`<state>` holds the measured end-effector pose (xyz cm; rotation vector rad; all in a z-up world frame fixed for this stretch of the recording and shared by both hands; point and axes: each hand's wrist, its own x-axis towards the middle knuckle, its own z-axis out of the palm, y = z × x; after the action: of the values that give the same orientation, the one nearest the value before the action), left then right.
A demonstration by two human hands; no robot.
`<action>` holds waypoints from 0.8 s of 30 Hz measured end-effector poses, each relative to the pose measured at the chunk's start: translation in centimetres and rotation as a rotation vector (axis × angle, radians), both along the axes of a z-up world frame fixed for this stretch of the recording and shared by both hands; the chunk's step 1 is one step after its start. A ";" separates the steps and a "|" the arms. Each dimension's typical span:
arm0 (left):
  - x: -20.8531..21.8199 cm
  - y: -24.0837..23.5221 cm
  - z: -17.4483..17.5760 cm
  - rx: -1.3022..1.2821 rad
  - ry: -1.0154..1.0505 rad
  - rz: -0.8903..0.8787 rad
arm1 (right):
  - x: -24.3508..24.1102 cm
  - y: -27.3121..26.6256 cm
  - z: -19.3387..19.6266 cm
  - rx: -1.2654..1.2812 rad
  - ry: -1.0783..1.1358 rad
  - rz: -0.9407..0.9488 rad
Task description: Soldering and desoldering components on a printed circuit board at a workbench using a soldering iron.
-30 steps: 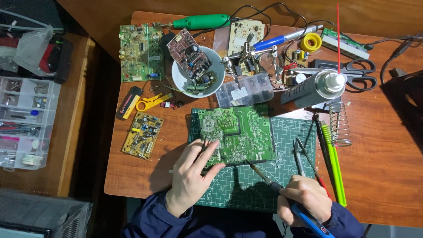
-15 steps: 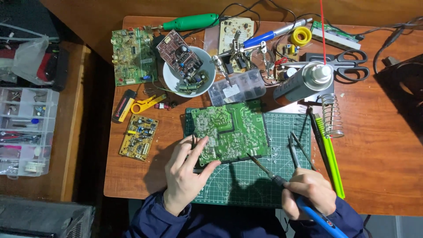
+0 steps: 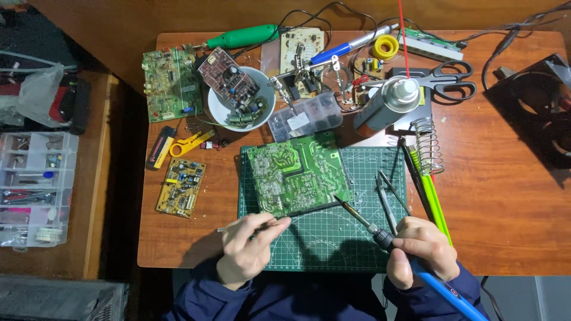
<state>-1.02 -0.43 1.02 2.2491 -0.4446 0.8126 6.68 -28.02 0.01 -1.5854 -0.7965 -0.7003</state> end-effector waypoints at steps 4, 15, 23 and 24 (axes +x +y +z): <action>-0.8 -1.6 -0.7 0.032 0.021 -0.020 | 0.1 0.6 0.9 0.023 0.014 0.002; -0.4 -4.3 -0.1 0.041 0.157 -0.075 | 0.0 -0.1 0.6 0.053 0.024 0.025; -0.4 -4.5 0.2 0.133 0.164 0.049 | 0.1 -0.1 0.6 -0.018 0.021 0.042; -0.4 -4.5 0.2 0.137 0.164 0.054 | 0.1 0.1 0.7 -0.021 0.026 0.037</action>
<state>-1.41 -4.94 1.20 2.4410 -0.3736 0.6350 6.75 -27.97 0.71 -1.5916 -0.8143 -0.6452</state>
